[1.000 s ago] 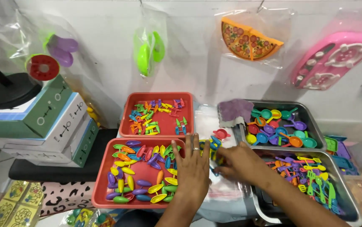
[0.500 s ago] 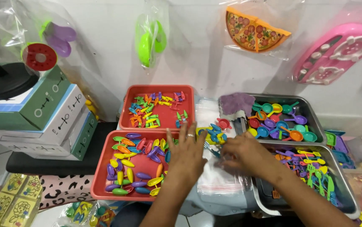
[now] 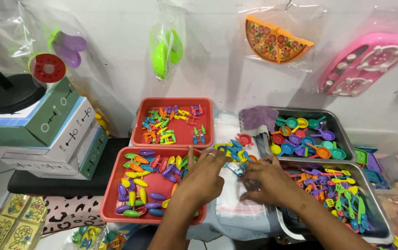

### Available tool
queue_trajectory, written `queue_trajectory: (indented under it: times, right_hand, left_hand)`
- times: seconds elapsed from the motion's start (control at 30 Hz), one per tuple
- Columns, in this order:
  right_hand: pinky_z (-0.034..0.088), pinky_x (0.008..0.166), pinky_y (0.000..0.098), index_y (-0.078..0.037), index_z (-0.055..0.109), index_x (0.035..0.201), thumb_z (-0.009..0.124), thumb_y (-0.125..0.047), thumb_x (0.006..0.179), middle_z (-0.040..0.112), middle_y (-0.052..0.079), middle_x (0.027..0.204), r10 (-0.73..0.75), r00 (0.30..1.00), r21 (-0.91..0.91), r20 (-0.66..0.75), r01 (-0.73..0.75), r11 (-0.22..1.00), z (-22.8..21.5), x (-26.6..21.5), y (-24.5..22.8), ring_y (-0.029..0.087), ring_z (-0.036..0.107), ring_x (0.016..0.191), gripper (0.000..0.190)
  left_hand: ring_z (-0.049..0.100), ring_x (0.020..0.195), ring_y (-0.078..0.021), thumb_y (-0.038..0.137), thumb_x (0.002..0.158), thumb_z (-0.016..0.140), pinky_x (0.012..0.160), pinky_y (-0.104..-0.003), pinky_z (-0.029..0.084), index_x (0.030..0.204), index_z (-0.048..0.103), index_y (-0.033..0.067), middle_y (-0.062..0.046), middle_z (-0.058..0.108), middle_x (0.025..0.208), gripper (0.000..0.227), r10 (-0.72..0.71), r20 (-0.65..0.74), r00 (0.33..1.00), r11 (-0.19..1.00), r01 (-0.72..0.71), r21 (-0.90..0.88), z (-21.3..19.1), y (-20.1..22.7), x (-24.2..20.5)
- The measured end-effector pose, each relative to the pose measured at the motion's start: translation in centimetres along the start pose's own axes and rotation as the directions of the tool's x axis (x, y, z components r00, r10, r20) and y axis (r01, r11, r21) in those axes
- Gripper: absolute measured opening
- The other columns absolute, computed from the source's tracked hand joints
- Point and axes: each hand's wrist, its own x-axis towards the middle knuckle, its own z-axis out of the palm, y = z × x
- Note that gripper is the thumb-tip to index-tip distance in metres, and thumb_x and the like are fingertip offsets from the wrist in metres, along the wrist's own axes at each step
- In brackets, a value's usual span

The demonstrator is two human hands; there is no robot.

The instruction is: The person cleans a variety of small plastic toys using a cloth, including yellow blocks, blue figures, and colorful clips, before placing them into small plastic bags.

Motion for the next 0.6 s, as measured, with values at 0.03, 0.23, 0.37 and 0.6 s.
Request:
queue_trajectory:
  times: [0.03,0.23,0.37,0.6]
  right_hand:
    - [0.031,0.105,0.0489,-0.032,0.075,0.085,0.086,-0.062,0.067,0.073,-0.011,0.091,0.0,1.0,0.0,0.001,0.0,1.0,0.6,0.0,0.5,0.016,0.068,0.099,0.037]
    - [0.032,0.106,0.0467,-0.033,0.077,0.08,0.081,-0.045,0.078,0.075,-0.012,0.086,0.005,0.999,0.004,0.037,-0.005,1.0,1.5,-0.1,1.3,0.012,0.07,0.094,0.013]
    - [0.034,0.106,0.0439,-0.03,0.078,0.085,0.076,-0.043,0.085,0.077,-0.011,0.091,0.039,0.999,0.056,0.025,-0.04,0.998,1.2,-0.2,1.1,0.014,0.071,0.097,0.013]
    - [0.053,0.076,0.0402,-0.019,0.082,0.086,0.079,-0.023,0.084,0.08,0.002,0.081,0.113,0.984,0.473,-0.137,-0.036,0.88,-1.0,0.1,1.4,0.024,0.073,0.072,0.006]
  left_hand:
    - [0.042,0.144,-0.0367,0.007,0.082,0.058,0.116,-0.079,0.001,0.14,0.057,0.0122,-0.015,0.057,0.141,0.059,0.0,0.0,1.0,1.0,0.0,0.0,-0.2,0.2,0.0]
    - [0.041,0.145,-0.0385,0.004,0.083,0.057,0.116,-0.078,0.0,0.142,0.057,0.0108,-0.018,0.056,0.142,0.06,-0.035,0.032,0.999,0.999,0.035,0.015,-1.2,0.8,0.1]
    - [0.037,0.147,-0.0397,0.004,0.08,0.058,0.115,-0.079,-0.003,0.145,0.055,0.0113,-0.019,0.053,0.146,0.065,-0.04,0.094,0.995,0.999,0.04,0.006,-2.0,1.8,-0.4]
    - [0.024,0.152,-0.0424,-0.003,0.076,0.074,0.115,-0.08,-0.005,0.155,0.04,0.0163,-0.019,0.039,0.157,0.088,-0.021,0.13,0.991,0.99,0.002,0.143,0.1,0.7,0.2]
